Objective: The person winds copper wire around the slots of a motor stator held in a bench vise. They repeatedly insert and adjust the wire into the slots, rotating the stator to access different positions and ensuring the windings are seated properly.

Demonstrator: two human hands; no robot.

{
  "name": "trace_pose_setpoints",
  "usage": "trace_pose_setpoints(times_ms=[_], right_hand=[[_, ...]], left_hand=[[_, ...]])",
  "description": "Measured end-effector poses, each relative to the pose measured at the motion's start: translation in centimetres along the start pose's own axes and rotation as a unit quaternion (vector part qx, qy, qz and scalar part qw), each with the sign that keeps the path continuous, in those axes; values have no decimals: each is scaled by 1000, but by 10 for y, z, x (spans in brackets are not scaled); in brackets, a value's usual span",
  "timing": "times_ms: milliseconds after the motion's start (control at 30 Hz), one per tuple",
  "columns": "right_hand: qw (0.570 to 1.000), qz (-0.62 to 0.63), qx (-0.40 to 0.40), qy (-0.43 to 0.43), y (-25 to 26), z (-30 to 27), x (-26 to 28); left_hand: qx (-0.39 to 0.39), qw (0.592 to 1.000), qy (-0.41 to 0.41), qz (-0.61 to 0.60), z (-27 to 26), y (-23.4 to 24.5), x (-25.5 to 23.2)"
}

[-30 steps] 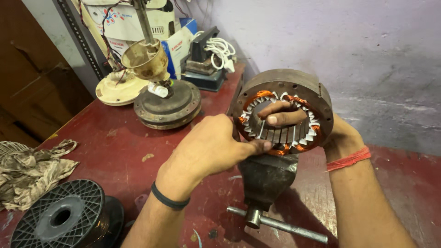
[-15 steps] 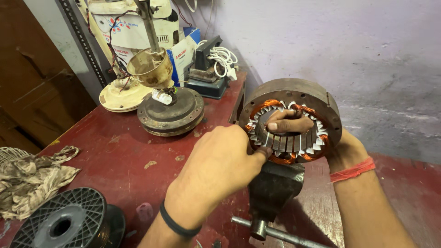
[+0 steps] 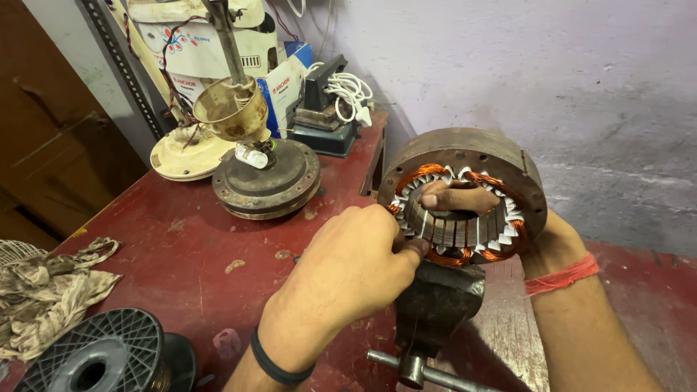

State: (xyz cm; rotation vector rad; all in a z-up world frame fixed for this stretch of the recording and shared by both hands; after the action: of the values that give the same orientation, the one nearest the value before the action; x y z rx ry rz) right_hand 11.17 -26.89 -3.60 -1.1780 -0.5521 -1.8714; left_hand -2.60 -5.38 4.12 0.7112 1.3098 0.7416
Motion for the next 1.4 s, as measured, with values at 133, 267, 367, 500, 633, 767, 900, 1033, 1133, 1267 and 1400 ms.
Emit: trace_pose_setpoints(times_ms=[133,267,367,500,633,767,900,1033,1133,1267,1400], right_hand=[[999,13,25,26,7,-6,-6],[1000,-2,24,13,9,-6,-7],[1000,-21,21,2,5,0,-4],[994,-52,-78,-60,-9,14,4],[953,-74,-245,-161,-24,23,11],[943,-80,-259,-191,-30,29,17],[943,-82,-264,-186,-22,25,12],[970,-66,-206,-108,-3,16,0],[993,79,-91,-14,10,14,-10],[984,172,-48,27,19,4,-13],[971,238,-25,11,18,2,-13]], left_hand=[[15,1000,8,0,-1,1,1],[16,1000,14,-15,-1,2,0],[8,1000,6,-27,-1,3,1],[14,999,21,-31,-2,4,2],[24,999,35,-30,-1,6,2],[48,996,72,-3,-1,10,1],[60,991,116,36,3,14,8],[-1,999,43,-34,14,9,25],[-37,983,-91,-158,26,-4,42],[-3,909,-200,-367,40,-26,63],[54,848,-218,-481,50,-46,76]])
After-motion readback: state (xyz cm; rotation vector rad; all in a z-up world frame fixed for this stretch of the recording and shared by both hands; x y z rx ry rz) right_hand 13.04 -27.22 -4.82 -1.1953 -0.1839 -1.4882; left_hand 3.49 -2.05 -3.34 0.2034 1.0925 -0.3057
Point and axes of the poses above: each hand's wrist, its own z-axis towards the middle knuckle, its own y-axis out of the back of the hand, x = y × z, the point moved 1 cm from there along z, towards the middle knuckle, and after that the axes turned 1 degree about y, right-handed, at the moved point
